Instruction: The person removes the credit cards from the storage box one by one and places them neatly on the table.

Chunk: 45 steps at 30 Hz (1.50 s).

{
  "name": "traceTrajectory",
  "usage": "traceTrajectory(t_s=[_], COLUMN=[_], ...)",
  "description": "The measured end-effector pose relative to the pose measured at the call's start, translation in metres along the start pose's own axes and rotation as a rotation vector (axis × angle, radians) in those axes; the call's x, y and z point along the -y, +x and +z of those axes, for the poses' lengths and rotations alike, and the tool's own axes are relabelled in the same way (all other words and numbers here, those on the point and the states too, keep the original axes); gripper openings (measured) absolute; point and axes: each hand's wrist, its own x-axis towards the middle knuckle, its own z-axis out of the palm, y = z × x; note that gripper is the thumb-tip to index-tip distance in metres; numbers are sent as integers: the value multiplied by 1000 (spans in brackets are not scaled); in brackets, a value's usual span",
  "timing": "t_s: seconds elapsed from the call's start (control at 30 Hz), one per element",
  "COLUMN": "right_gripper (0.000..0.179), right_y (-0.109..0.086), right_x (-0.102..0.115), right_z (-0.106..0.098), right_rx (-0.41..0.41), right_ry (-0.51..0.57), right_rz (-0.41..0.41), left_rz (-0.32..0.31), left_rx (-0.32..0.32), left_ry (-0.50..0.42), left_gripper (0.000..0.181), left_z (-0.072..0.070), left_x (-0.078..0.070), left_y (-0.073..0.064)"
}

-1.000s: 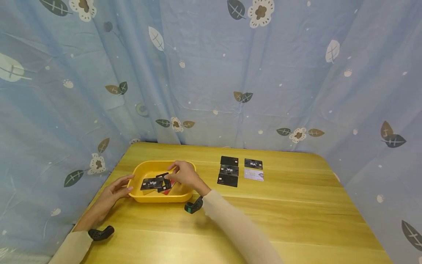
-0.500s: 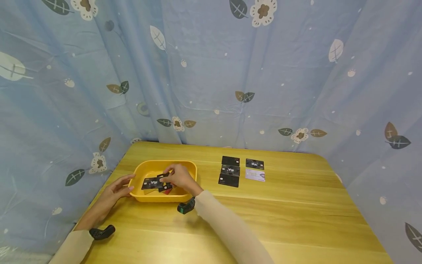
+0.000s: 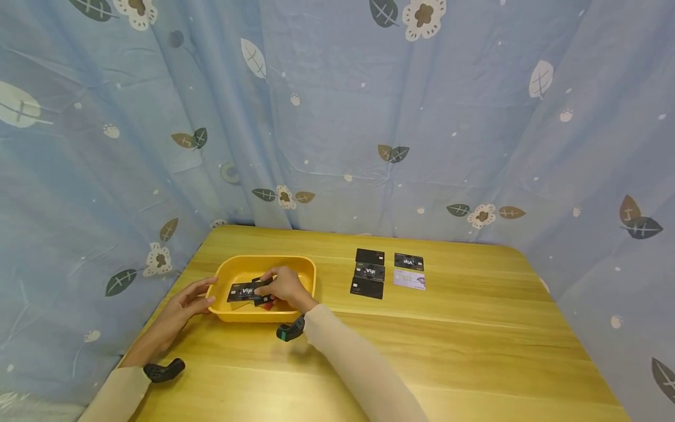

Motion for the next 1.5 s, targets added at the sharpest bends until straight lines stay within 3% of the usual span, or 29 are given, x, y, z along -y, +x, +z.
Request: traceTrajectory(t_s=[0.3,0.53,1.1,1.5], right_gripper=[39,47,41,17], right_y=[1,1,4,3], right_x=[3,4,3,2], right_z=[11,12,15,12], right_rx=[-56,-78,-133,-182], right_ry=[-88,-129,-208,-95], right_rz=[53,40,49,-36], left_rz=[-7,-9,-14,-6], left_rx=[-1,4,21,17], left_ry=[0,-9,-22,-11], left_gripper=[63,64,64,64], left_z=[0,0,-1,-1], left_x=[-3,-4,-4,-3], left_y=[0,0,-1,-1])
